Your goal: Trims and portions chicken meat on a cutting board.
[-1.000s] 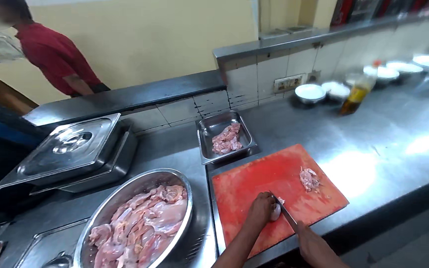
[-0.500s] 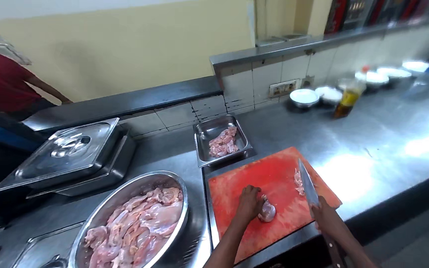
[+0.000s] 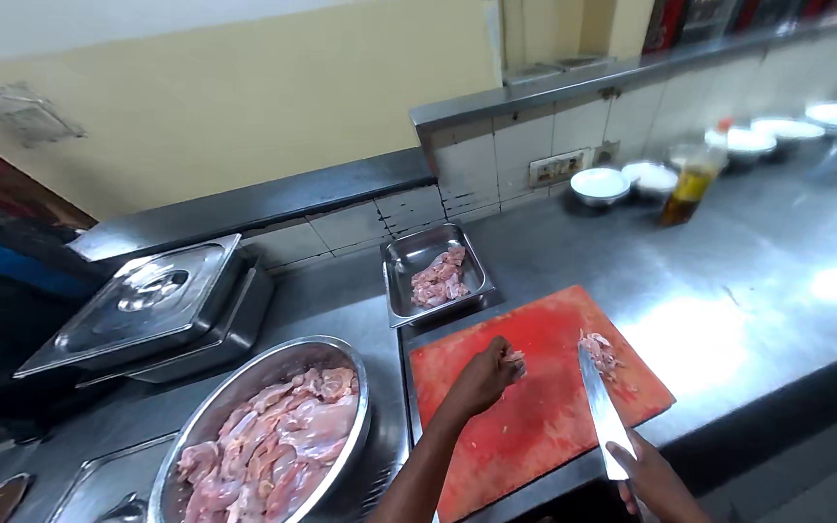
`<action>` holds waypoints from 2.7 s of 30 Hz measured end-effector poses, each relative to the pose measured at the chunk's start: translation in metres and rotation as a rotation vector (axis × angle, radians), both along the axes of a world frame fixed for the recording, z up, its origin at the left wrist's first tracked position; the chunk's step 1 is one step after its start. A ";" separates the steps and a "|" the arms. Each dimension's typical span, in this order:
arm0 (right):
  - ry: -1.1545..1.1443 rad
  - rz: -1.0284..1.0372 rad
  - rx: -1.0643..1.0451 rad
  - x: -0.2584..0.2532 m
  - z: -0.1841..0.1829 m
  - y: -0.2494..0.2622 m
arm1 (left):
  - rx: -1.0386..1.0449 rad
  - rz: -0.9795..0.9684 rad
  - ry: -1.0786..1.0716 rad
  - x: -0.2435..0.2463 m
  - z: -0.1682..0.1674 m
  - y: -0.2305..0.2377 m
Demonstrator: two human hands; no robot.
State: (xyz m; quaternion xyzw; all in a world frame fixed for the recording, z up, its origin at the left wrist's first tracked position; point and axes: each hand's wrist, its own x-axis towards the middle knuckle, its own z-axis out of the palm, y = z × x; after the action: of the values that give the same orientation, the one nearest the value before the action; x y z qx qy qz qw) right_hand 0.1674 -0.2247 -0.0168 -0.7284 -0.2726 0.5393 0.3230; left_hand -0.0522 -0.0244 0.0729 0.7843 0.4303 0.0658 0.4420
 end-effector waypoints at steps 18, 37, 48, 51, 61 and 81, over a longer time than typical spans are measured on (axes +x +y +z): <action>0.031 0.076 -0.030 -0.015 0.001 0.002 | 0.187 0.099 0.294 -0.020 -0.099 0.001; 0.065 0.035 -0.023 -0.018 -0.002 0.003 | 0.164 -0.422 0.401 0.023 -0.083 0.028; 0.067 -0.042 -0.001 -0.010 -0.015 -0.013 | 0.094 -0.773 0.428 0.030 -0.069 0.014; 0.076 -0.040 -0.012 -0.012 -0.014 -0.010 | 0.015 -0.710 0.510 0.035 -0.066 0.008; 0.098 -0.032 0.013 -0.014 -0.016 -0.011 | -0.145 -0.204 -0.041 0.002 -0.044 0.010; -0.210 0.434 -0.215 -0.039 0.002 0.036 | 0.094 -0.017 0.296 -0.061 -0.094 -0.011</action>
State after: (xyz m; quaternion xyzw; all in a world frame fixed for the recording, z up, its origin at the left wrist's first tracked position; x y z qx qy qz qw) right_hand 0.1281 -0.1887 -0.0146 -0.7349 -0.3959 0.5432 0.0904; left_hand -0.1130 -0.0356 -0.0214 0.8088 0.4806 -0.0343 0.3371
